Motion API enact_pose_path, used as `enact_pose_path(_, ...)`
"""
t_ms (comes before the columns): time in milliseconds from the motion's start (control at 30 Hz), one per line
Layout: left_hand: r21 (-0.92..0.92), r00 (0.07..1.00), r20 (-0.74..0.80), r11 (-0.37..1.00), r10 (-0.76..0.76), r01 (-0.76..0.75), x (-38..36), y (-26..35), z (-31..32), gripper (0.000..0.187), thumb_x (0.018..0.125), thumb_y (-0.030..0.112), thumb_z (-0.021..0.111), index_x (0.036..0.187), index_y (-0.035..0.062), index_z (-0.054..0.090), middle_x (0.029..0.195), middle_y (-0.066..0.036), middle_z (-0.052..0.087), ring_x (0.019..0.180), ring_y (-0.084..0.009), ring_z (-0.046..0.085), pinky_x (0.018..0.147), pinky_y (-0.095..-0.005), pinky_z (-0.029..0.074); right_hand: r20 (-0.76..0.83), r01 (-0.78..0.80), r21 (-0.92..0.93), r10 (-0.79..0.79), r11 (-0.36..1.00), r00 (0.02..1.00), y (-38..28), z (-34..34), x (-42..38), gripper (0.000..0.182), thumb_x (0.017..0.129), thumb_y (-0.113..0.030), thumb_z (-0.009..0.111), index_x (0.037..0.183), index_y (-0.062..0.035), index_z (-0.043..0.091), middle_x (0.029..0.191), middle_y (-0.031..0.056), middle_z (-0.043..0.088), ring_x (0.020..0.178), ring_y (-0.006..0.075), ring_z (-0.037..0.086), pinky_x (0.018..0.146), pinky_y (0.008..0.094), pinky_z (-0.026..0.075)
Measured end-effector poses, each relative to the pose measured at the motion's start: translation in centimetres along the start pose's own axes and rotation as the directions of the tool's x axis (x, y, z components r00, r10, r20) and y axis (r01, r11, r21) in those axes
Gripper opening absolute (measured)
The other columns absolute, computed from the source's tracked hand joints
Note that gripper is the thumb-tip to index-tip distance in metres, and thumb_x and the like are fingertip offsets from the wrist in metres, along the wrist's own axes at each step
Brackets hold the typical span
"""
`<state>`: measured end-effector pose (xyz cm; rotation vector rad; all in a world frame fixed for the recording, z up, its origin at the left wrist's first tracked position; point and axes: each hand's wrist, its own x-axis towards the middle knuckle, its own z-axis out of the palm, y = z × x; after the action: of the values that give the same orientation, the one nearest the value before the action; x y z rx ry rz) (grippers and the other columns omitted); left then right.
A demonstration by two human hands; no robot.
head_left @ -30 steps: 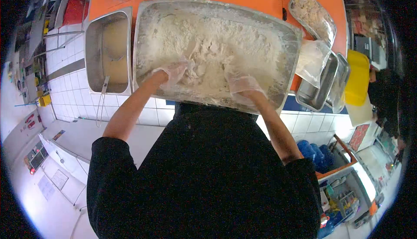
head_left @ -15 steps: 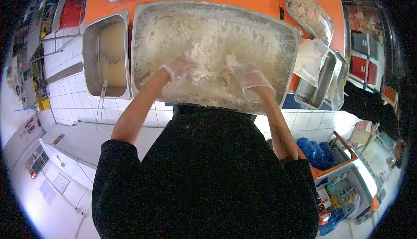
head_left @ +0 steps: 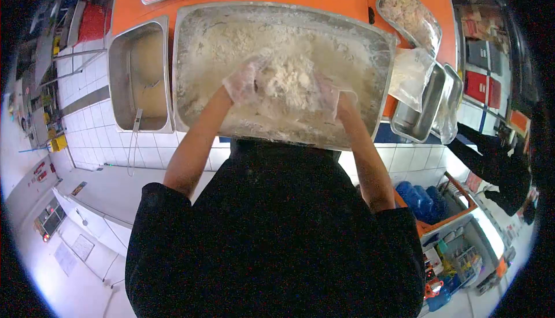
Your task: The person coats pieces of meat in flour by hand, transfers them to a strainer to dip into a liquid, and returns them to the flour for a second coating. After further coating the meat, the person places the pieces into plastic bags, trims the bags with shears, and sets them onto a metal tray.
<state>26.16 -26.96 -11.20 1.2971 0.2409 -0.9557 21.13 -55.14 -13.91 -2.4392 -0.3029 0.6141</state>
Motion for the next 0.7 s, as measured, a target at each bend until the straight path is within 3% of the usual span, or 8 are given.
enact_pose_path(133,0.707,0.994,-0.101,0.701,-0.033,0.096,0.5,-1.4,-3.8,0.052,0.093,0.037,0.047,0.136,0.0070,0.046,0.131,-0.013,0.052,0.122,-0.0248,0.047,0.100,-0.0407,0.040,0.061,-0.164,-0.355,0.198,0.920,0.978,-1.4,-0.2,0.1,0.054,0.090,-0.019,0.052,0.140,-0.0065,0.038,0.135,0.0103,0.052,0.121,0.0251,0.051,0.102,0.0357,0.040)
enact_pose_path(233,0.528,0.980,-0.133,0.847,0.145,-0.054,3.1,-3.5,-3.8,0.047,0.095,0.035,0.044,0.132,0.0059,0.049,0.126,-0.014,0.054,0.113,-0.0263,0.053,0.096,-0.0375,0.043,-0.385,0.026,0.558,0.231,0.829,0.893,4.5,8.3,4.6,0.053,0.087,-0.040,0.054,0.130,-0.0093,0.052,0.126,0.0202,0.056,0.113,0.0374,0.054,0.097,0.0457,0.042)
enact_pose_path(433,-0.105,0.971,-0.074,0.970,-0.226,0.217,5.4,2.2,4.1,0.044,0.098,0.032,0.037,0.127,0.0029,0.054,0.124,-0.016,0.057,0.114,-0.0243,0.053,0.097,-0.0368,0.043,-0.112,0.150,0.420,-0.113,0.895,0.987,2.5,4.6,8.6,0.044,0.084,-0.030,0.056,0.124,-0.0095,0.057,0.121,0.0205,0.058,0.112,0.0343,0.055,0.094,0.0442,0.044)
enact_pose_path(500,0.147,0.976,-0.075,0.966,-0.206,0.215,3.1,3.8,4.0,0.050,0.096,0.041,0.041,0.129,0.0044,0.052,0.124,-0.016,0.057,0.114,-0.0272,0.053,0.099,-0.0394,0.041,-0.221,0.243,0.315,-0.178,0.918,0.959,2.0,1.4,5.5,0.042,0.084,-0.027,0.057,0.121,-0.0084,0.058,0.119,0.0203,0.059,0.110,0.0331,0.056,0.093,0.0434,0.045)
enact_pose_path(533,0.389,0.978,-0.073,0.897,-0.195,0.208,2.2,4.1,3.0,0.058,0.094,0.051,0.044,0.131,0.0058,0.050,0.123,-0.016,0.057,0.114,-0.0300,0.054,0.102,-0.0419,0.039,-0.318,0.317,0.205,-0.243,0.926,0.916,1.9,0.2,3.9,0.040,0.083,-0.024,0.057,0.119,-0.0072,0.059,0.116,0.0200,0.061,0.108,0.0320,0.057,0.092,0.0426,0.045)
enact_pose_path(567,0.816,0.929,0.196,0.473,0.315,-0.333,2.9,-1.6,-1.3,0.064,0.094,0.053,0.044,0.138,0.0063,0.042,0.134,-0.018,0.050,0.128,-0.0309,0.043,0.110,-0.0398,0.031,-0.319,0.316,0.205,-0.242,0.926,0.916,1.4,-0.8,3.0,0.040,0.083,-0.024,0.057,0.119,-0.0072,0.059,0.116,0.0200,0.061,0.108,0.0320,0.057,0.092,0.0426,0.045)
enact_pose_path(633,0.946,0.970,0.181,0.240,0.165,-0.217,2.1,-2.4,-4.8,0.067,0.093,0.053,0.045,0.141,0.0064,0.037,0.139,-0.018,0.043,0.133,-0.0308,0.036,0.112,-0.0396,0.027,-0.043,-0.013,-0.622,-0.018,0.783,0.999,0.9,-2.2,1.6,0.038,0.082,-0.020,0.056,0.116,-0.0053,0.059,0.112,0.0204,0.062,0.105,0.0316,0.058,0.090,0.0423,0.046)
enact_pose_path(700,0.992,0.992,0.120,-0.033,0.027,-0.119,2.2,-3.6,-5.8,0.071,0.092,0.053,0.047,0.144,0.0064,0.032,0.145,-0.018,0.037,0.139,-0.0307,0.028,0.115,-0.0393,0.022,-0.178,0.001,-0.301,-0.057,0.954,0.982,3.1,0.5,0.0,0.036,0.081,-0.017,0.055,0.114,-0.0040,0.059,0.110,0.0205,0.062,0.104,0.0314,0.059,0.088,0.0428,0.047)
